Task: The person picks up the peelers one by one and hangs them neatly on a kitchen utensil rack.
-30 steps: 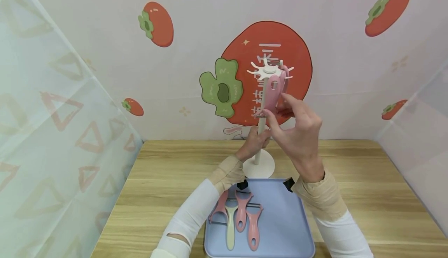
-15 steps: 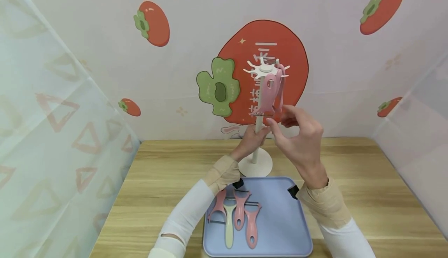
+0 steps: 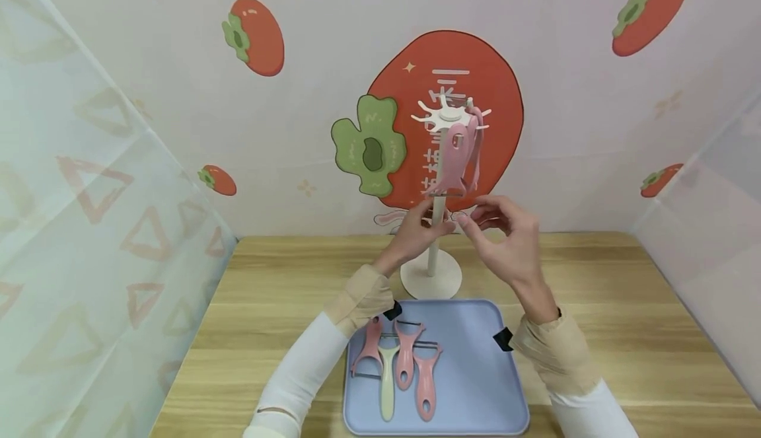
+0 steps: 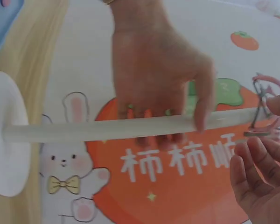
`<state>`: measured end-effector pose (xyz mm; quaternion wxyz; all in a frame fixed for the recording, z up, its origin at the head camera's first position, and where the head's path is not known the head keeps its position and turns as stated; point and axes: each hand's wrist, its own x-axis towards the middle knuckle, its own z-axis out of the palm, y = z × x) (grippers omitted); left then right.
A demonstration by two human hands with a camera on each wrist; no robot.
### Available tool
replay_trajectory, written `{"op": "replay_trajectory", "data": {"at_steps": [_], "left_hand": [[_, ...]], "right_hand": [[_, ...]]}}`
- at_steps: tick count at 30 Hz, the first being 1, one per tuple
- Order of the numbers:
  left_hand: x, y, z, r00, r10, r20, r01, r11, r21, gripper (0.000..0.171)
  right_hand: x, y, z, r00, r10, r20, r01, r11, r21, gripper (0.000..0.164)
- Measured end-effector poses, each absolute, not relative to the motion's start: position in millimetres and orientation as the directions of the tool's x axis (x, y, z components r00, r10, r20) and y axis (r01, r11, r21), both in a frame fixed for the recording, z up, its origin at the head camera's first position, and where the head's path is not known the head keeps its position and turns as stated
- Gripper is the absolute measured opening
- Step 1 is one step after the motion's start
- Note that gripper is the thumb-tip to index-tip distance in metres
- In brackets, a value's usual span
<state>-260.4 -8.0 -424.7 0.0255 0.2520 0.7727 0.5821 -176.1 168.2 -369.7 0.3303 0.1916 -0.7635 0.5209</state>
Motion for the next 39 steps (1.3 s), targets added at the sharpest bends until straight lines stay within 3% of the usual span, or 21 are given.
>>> {"op": "replay_trajectory", "data": {"at_steps": [5,11,15,21,28,33,39], "left_hand": [[-251,-24,-417,-0.894,0.351,0.28,0.337,0.112,0.935,0.039],[-234,-45,-418,-0.93,0.242,0.278,0.316,0.136,0.939,0.032],[-221,-59,-419,-0.936,0.215,0.279,0.317,0.169,0.933,0.034],[-201,-83,-428,-0.93,0.24,0.278,0.333,0.231,0.914,0.031],[-177,-113,-438,-0.928,0.28,0.245,0.337,0.353,0.873,0.025],[-158,-126,-448,-0.932,0.33,0.147,0.304,0.496,0.813,0.023],[-138,-134,-461,-0.923,0.384,0.033,0.312,0.695,0.647,0.039]], "right_hand": [[-174,156,-371,-0.772,0.016,0.635,-0.6,0.309,-0.738,0.03],[-175,138,-375,-0.841,0.029,0.541,-0.509,0.298,-0.807,0.038],[-195,133,-395,-0.872,0.023,0.488,-0.463,0.28,-0.841,0.041],[-226,129,-420,-0.927,-0.023,0.373,-0.371,0.191,-0.909,0.03],[-244,116,-428,-0.952,-0.133,0.277,-0.273,-0.049,-0.961,0.035],[-255,106,-440,-0.948,-0.216,0.232,-0.205,-0.14,-0.969,0.054],[-263,100,-451,-0.933,-0.17,0.317,-0.281,-0.205,-0.938,0.059]]}}
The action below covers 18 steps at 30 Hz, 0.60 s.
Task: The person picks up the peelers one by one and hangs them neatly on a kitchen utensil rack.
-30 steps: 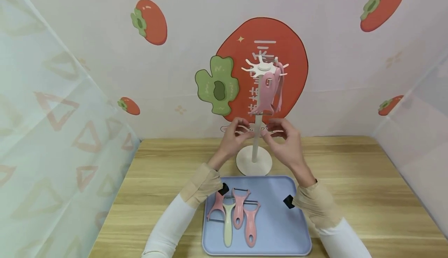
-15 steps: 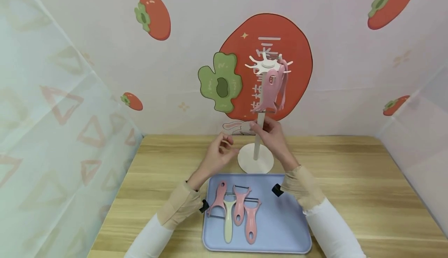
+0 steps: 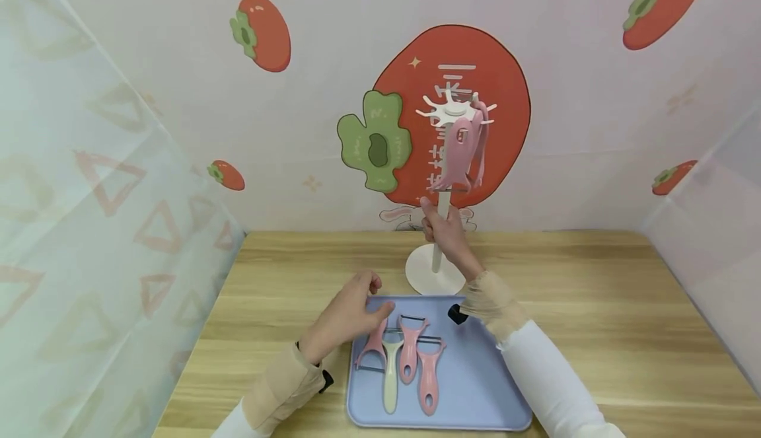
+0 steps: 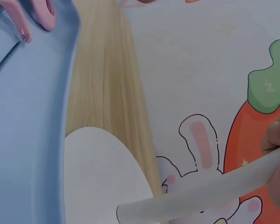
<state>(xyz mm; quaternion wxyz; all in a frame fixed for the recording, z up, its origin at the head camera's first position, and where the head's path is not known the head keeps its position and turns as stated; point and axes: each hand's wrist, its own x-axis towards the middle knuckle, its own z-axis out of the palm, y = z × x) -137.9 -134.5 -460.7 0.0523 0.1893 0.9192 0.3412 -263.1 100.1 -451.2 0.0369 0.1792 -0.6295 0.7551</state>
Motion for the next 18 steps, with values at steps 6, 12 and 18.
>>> {"op": "replay_trajectory", "data": {"at_steps": [6,12,18], "left_hand": [[-119,-140,-469,-0.94,0.337,-0.06,0.241,0.776,0.583,0.051],[-101,-136,-469,-0.946,0.275,-0.174,0.166,0.868,0.468,0.073],[-98,-133,-468,-0.936,0.262,-0.235,0.154,0.905,0.397,0.085]], "right_hand": [[-263,97,-457,-0.933,-0.135,0.333,-0.301,-0.217,-0.929,0.056],[-262,96,-460,-0.935,-0.126,0.332,-0.301,-0.215,-0.929,0.056],[-263,97,-459,-0.93,-0.103,0.353,-0.327,-0.207,-0.922,0.061]]}}
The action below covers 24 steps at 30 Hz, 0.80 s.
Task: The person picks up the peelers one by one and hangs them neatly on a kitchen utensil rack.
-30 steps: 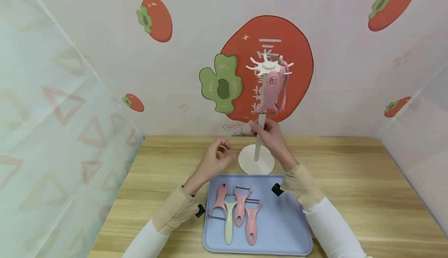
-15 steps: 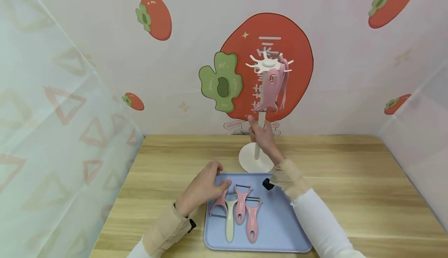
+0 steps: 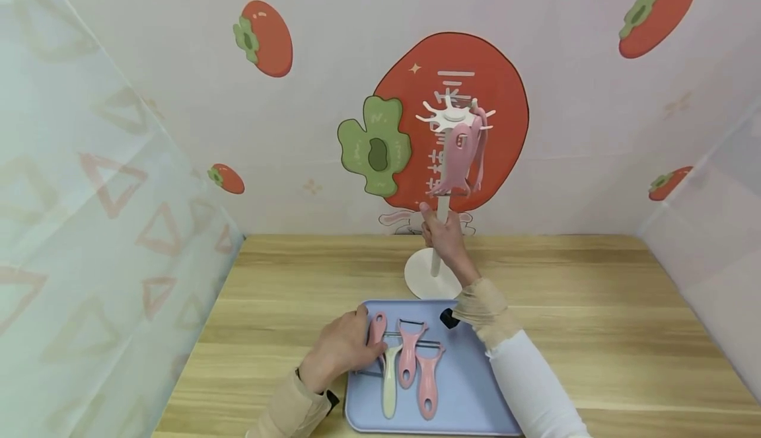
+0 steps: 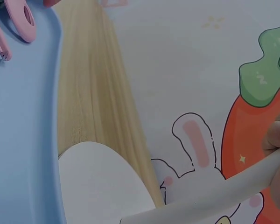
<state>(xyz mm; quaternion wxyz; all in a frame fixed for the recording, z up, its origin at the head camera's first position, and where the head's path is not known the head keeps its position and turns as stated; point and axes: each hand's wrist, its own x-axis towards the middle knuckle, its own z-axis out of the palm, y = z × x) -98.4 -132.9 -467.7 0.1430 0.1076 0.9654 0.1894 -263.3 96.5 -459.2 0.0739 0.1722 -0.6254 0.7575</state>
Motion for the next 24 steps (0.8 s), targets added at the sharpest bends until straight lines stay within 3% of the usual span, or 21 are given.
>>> {"op": "replay_trajectory", "data": {"at_steps": [4,12,24], "left_hand": [[-99.0,-133.5,-469.4,-0.93,0.267,-0.253,0.151,0.905,0.398,0.076],[-99.5,-137.6,-471.2,-0.921,0.29,-0.261,0.145,0.876,0.461,0.037],[-99.7,-132.9,-475.0,-0.932,0.27,-0.241,0.127,0.868,0.48,0.025]], "right_hand": [[-264.4,95.0,-460.9,-0.932,-0.099,0.348,-0.322,-0.214,-0.922,0.062],[-265.8,91.9,-461.3,-0.926,-0.106,0.361,-0.334,-0.213,-0.918,0.061],[-264.5,96.1,-459.5,-0.927,-0.127,0.352,-0.316,-0.241,-0.918,0.059]]}}
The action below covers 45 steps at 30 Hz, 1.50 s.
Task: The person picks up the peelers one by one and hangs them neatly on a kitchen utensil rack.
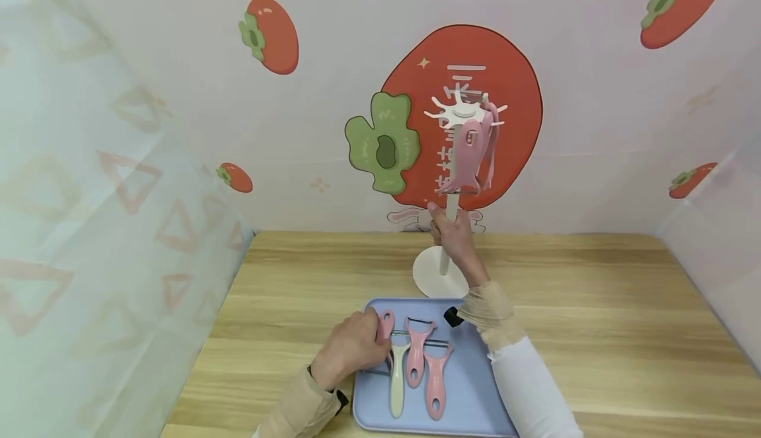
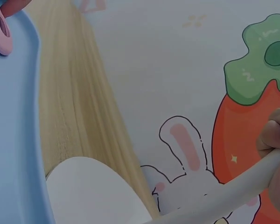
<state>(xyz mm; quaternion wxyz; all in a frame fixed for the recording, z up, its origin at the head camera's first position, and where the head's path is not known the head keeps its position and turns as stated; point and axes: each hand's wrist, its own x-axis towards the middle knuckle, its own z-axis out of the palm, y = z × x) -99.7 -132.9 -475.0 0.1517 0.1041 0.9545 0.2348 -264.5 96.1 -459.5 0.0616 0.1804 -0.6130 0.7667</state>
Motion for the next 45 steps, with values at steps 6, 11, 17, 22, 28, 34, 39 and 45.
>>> {"op": "replay_trajectory", "data": {"at_steps": [6,11,17,22,28,34,39,45], "left_hand": [[-100,-131,-475,-0.942,0.251,-0.223,0.126,0.879,0.461,0.026],[-101,-131,-478,-0.947,0.233,-0.221,0.109,0.881,0.461,0.026],[-103,-126,-482,-0.967,0.17,-0.19,0.072,0.897,0.437,0.033],[-107,-122,-485,-0.979,0.109,-0.17,0.031,0.912,0.41,0.032],[-110,-124,-476,-0.988,0.094,-0.124,0.028,0.892,0.452,0.03],[-115,-129,-463,-0.993,0.106,-0.05,0.066,0.857,0.511,0.035],[-119,-126,-463,-0.991,0.125,-0.056,0.077,0.845,0.528,0.038],[-126,-122,-453,-0.987,0.16,0.008,0.137,0.82,0.556,0.041]], "right_hand": [[-263,96,-458,-0.928,-0.135,0.347,-0.31,-0.238,-0.921,0.059],[-264,96,-458,-0.927,-0.129,0.352,-0.314,-0.245,-0.917,0.059],[-265,98,-458,-0.93,-0.127,0.345,-0.307,-0.248,-0.919,0.059],[-263,100,-460,-0.941,-0.107,0.321,-0.294,-0.211,-0.932,0.062],[-261,100,-459,-0.943,-0.118,0.31,-0.283,-0.204,-0.937,0.06],[-258,99,-459,-0.936,-0.123,0.329,-0.295,-0.236,-0.926,0.061],[-258,98,-458,-0.936,-0.103,0.335,-0.301,-0.254,-0.919,0.063],[-260,96,-457,-0.945,-0.065,0.32,-0.294,-0.258,-0.92,0.06]]}}
